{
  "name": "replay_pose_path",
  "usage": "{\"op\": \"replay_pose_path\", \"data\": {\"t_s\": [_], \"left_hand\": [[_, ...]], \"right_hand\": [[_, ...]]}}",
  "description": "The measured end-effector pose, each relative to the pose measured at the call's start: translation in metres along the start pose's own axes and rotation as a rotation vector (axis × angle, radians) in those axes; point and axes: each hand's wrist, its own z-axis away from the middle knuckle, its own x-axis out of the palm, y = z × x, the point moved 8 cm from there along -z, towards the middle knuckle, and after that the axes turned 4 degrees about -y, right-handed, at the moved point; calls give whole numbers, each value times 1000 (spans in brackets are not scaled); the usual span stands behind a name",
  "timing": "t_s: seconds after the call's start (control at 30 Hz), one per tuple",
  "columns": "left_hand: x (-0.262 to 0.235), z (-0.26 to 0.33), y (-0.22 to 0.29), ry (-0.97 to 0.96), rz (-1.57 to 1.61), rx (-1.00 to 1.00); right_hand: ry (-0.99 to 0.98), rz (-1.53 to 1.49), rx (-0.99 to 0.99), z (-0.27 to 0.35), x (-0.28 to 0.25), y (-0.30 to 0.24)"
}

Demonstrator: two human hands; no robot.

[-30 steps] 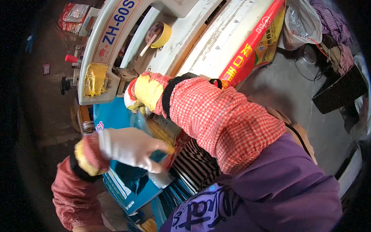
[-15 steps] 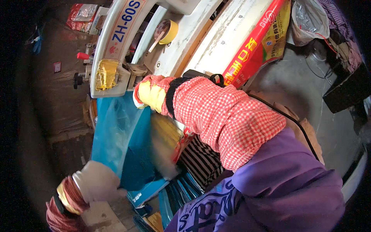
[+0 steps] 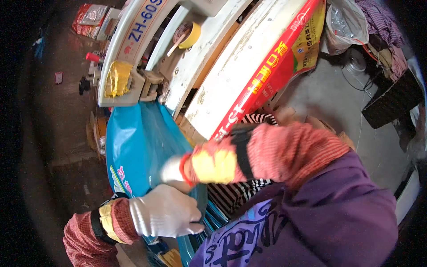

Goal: Sealing large plastic fertilizer bags using an industrial sewing machine.

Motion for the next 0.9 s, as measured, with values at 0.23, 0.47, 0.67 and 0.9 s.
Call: {"op": "replay_pose_path", "data": {"t_s": [0.23,0.47,0.67,0.9], "left_hand": [[11,5,-1,-53,11,-95],[13,-3,22,110,-62,38],[-29,-10,-32,-23,-159,-269],[3,43,-18,-421,-124,-316]], "right_hand": [[490,-646,723,62,-59,115],[452,-97,880,4,-48,121],[636,-179,891,-11,-54,128],[494,-293,900,-32,-33,139]]}}
